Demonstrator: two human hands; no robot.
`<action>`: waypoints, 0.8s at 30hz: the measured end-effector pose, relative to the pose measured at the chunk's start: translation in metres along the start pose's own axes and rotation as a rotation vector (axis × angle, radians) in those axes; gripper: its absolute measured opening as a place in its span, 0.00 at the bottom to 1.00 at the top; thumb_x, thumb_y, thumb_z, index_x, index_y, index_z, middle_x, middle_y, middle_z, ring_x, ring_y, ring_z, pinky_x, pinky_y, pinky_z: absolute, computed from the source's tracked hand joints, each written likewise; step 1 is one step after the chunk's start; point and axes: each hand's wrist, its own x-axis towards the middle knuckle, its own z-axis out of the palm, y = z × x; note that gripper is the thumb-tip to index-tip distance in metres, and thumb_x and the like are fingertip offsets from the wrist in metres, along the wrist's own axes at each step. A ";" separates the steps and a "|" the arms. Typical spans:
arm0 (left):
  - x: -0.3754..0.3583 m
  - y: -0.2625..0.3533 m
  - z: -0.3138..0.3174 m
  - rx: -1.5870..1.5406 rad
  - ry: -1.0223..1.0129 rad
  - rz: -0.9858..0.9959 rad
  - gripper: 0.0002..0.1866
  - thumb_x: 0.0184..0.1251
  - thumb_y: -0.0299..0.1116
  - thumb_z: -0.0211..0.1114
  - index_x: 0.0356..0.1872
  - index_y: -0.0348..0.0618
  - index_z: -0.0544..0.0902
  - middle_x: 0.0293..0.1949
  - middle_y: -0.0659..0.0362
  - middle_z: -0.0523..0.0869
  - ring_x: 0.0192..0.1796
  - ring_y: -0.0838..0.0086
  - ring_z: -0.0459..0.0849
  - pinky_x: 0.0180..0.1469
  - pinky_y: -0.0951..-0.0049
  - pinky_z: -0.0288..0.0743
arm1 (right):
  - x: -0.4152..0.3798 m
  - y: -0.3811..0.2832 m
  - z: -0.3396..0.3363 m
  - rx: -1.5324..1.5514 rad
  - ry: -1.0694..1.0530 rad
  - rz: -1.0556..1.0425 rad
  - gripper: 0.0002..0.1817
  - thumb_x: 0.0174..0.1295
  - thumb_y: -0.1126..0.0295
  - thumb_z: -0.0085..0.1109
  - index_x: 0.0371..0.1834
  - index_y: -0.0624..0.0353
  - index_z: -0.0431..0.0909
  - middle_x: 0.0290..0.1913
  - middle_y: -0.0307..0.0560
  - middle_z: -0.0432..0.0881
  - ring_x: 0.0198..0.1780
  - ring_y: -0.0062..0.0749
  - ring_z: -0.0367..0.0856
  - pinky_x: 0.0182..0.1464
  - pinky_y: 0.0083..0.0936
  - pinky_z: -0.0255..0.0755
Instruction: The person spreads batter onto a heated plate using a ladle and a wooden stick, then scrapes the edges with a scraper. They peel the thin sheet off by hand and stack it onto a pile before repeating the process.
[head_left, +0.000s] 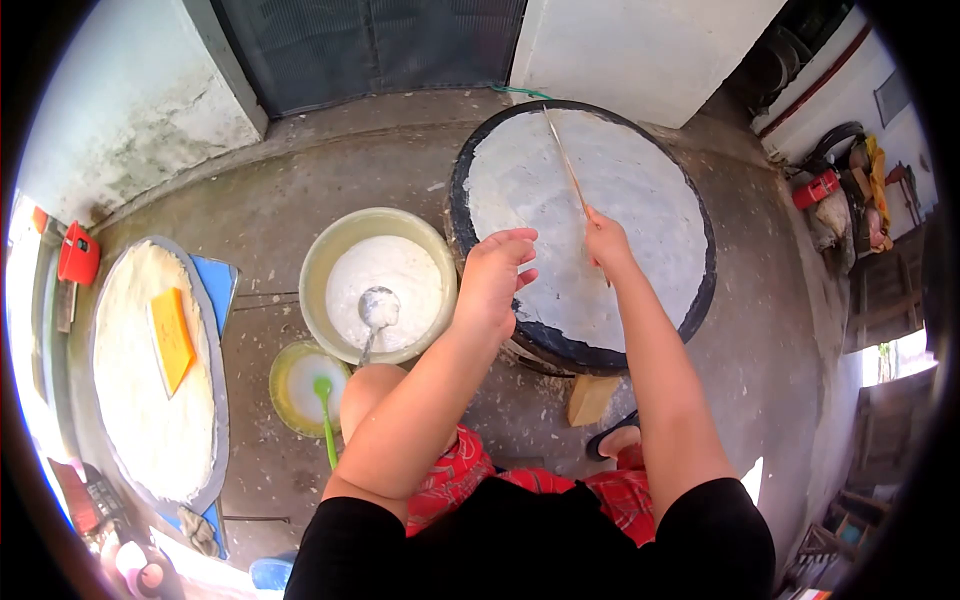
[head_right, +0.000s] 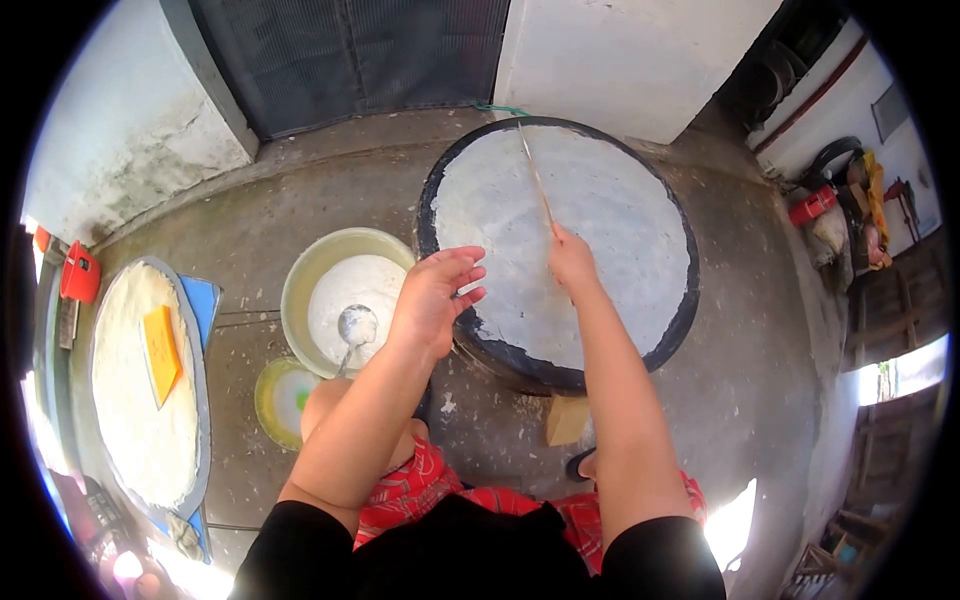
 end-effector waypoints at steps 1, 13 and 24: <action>0.000 0.000 0.000 -0.002 -0.008 0.001 0.12 0.57 0.27 0.54 0.42 0.36 0.75 0.41 0.58 0.77 0.43 0.74 0.73 0.45 0.71 0.69 | 0.014 0.002 0.006 -0.364 0.131 -0.220 0.21 0.62 0.67 0.41 0.60 0.49 0.64 0.31 0.48 0.76 0.25 0.34 0.74 0.25 0.28 0.68; 0.000 0.004 0.001 0.005 -0.003 0.005 0.12 0.57 0.28 0.54 0.42 0.36 0.75 0.43 0.57 0.77 0.43 0.74 0.73 0.46 0.71 0.69 | 0.011 0.004 0.001 -0.196 0.007 -0.172 0.18 0.62 0.65 0.42 0.57 0.46 0.68 0.31 0.46 0.77 0.20 0.34 0.71 0.22 0.25 0.66; 0.000 0.001 0.001 0.018 -0.019 -0.010 0.12 0.59 0.28 0.52 0.43 0.36 0.74 0.44 0.56 0.77 0.44 0.71 0.75 0.46 0.70 0.70 | -0.058 0.050 -0.045 0.366 -0.093 0.089 0.21 0.65 0.68 0.35 0.62 0.49 0.60 0.26 0.42 0.74 0.14 0.20 0.63 0.14 0.18 0.61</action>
